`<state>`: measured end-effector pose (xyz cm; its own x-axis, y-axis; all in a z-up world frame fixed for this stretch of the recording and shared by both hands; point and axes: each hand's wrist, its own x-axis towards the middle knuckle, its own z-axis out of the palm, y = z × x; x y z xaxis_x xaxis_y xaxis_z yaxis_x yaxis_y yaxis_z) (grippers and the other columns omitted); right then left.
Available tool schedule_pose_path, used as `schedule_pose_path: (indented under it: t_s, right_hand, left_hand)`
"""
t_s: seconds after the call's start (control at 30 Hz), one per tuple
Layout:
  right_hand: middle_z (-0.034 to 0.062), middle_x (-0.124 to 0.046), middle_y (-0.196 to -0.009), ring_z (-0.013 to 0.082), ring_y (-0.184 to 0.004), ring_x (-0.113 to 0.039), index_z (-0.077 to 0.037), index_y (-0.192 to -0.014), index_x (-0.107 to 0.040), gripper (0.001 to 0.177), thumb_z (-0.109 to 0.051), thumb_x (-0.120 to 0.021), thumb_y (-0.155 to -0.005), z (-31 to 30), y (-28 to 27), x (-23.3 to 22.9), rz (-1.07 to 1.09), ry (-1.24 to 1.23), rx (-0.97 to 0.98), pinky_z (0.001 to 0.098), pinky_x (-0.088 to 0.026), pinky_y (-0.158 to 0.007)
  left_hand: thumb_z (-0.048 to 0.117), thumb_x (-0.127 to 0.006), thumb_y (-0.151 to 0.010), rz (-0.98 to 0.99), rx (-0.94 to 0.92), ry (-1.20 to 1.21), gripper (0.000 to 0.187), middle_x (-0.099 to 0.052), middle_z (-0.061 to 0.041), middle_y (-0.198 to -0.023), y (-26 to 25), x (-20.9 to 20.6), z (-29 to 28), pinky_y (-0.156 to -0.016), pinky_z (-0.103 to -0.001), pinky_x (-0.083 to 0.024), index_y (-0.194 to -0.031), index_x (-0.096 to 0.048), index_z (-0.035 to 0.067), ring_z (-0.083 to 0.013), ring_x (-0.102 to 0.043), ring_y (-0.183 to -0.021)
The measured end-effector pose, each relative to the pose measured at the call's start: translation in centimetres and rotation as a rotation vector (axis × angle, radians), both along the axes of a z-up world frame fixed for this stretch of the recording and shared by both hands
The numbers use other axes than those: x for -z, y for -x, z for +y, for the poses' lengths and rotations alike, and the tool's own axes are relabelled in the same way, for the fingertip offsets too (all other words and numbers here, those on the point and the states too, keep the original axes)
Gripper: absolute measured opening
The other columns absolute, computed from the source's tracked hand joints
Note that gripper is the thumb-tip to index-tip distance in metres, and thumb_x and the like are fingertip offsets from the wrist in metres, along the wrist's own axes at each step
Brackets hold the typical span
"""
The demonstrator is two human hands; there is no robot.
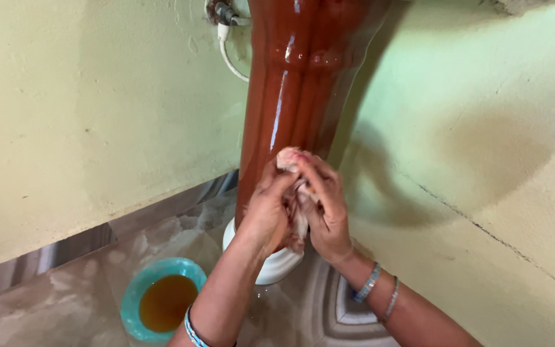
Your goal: The person wipes the exterior of a pedestal sink with a cloth, repeatedly dipping the cloth into a small bowl of liquid on the floor. They clean the sink basin, pedestal, and base, then wipe the floor around the base.
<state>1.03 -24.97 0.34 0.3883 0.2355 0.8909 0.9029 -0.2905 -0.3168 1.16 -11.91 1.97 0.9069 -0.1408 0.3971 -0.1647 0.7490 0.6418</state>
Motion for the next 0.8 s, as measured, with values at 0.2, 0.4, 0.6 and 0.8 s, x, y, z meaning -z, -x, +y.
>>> schedule_pose_path:
  t_s: [0.2, 0.4, 0.6, 0.8]
  right_hand:
    - [0.0132, -0.059, -0.149, 0.0258, -0.137, -0.059, -0.002, -0.151, -0.047, 0.04, -0.003, -0.055, -0.113, -1.3, -5.3, -6.6, 0.078, -0.623, 0.225, 0.0394, -0.05, -0.118]
    - [0.0128, -0.041, -0.165, 0.0257, -0.154, -0.042, -0.003, -0.163, -0.035, 0.052, -0.013, -0.05, -0.114, -3.1, -12.9, -13.8, -0.31, -0.593, 0.459, 0.0407, -0.033, -0.132]
    - [0.0143, -0.035, -0.166, 0.0275, -0.155, -0.038, -0.003, -0.164, -0.03, 0.056, -0.021, -0.047, -0.114, 0.1, -18.0, -8.3, -0.184, -0.661, 0.55, 0.0426, -0.03, -0.131]
    - [0.0159, -0.029, -0.166, 0.0293, -0.155, -0.035, -0.003, -0.165, -0.025, 0.061, -0.03, -0.043, -0.114, 0.7, -21.2, 0.6, -0.029, -0.672, 0.662, 0.0445, -0.028, -0.131]
  left_hand:
    - [0.031, -0.06, -0.098, -0.172, -0.126, -0.307, 0.085, -0.027, -0.018, -0.166, 0.4, -2.7, -0.6, -0.124, -0.039, -0.026, -0.162, -0.01, 0.007, -0.0275, -0.026, -0.156]
    - [0.039, -0.057, -0.104, -0.361, -0.393, -0.55, 0.081, -0.027, -0.024, -0.17, -2.7, -4.0, 2.6, -0.128, -0.041, -0.024, -0.162, -0.021, -0.002, -0.032, -0.024, -0.16]
    - [0.039, -0.052, -0.109, -0.401, -0.373, -0.558, 0.073, -0.033, -0.023, -0.17, -3.6, -0.9, 4.1, -0.131, -0.04, -0.025, -0.164, -0.025, -0.001, -0.0312, -0.028, -0.162]
    - [0.037, -0.053, -0.106, -0.17, -0.24, -0.459, 0.072, -0.032, -0.02, -0.169, -3.3, 6.0, 5.7, -0.128, -0.039, -0.022, -0.163, -0.026, 0.002, -0.0283, -0.027, -0.16]
